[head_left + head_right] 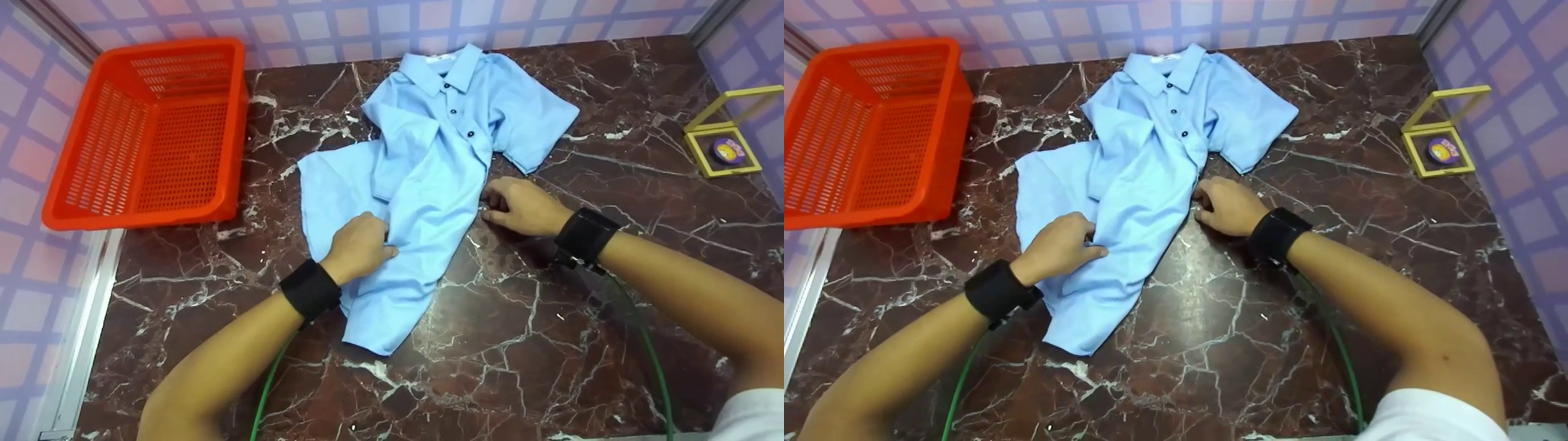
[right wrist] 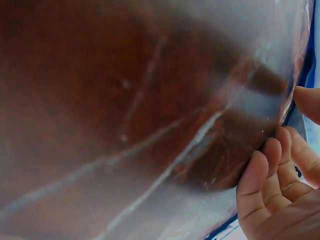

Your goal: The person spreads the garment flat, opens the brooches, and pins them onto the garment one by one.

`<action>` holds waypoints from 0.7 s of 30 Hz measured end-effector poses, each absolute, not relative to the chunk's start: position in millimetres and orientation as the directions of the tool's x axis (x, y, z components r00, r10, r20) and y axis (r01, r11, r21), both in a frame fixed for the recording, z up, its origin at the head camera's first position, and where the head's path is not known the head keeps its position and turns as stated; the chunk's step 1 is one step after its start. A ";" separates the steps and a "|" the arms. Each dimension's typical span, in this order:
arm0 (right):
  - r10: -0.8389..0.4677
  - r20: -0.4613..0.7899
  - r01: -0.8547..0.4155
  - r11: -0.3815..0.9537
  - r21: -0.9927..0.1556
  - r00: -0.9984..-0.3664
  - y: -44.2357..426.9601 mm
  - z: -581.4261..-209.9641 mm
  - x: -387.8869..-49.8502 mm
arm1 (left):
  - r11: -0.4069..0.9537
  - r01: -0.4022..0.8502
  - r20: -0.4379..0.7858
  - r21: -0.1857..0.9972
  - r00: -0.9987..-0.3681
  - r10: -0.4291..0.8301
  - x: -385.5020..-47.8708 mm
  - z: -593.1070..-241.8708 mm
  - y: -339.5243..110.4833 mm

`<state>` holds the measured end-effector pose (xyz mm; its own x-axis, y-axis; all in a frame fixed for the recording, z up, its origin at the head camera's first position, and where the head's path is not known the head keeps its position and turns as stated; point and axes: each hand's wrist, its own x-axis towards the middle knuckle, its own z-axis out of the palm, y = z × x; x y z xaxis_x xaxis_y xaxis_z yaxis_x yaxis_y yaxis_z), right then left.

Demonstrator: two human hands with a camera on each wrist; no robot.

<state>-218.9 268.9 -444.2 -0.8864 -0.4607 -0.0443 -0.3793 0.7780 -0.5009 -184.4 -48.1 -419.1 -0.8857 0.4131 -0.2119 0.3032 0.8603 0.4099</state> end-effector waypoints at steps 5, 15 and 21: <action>-0.452 -0.038 -0.375 0.781 -0.500 -0.891 270.1 -445.7 -214.5 | 0.831 0.350 -0.144 0.432 -0.883 0.447 -185.5 -417.7 -47.7; -0.445 -0.051 -0.375 0.806 -0.458 -0.894 269.2 -442.8 -212.9 | 0.765 0.284 -0.158 0.578 -0.881 0.446 -196.4 -400.3 -55.0; -0.467 -0.054 -0.389 0.789 -0.476 -0.882 265.6 -441.1 -209.0 | 0.702 0.245 -0.146 0.669 -0.882 0.447 -202.9 -387.1 -58.9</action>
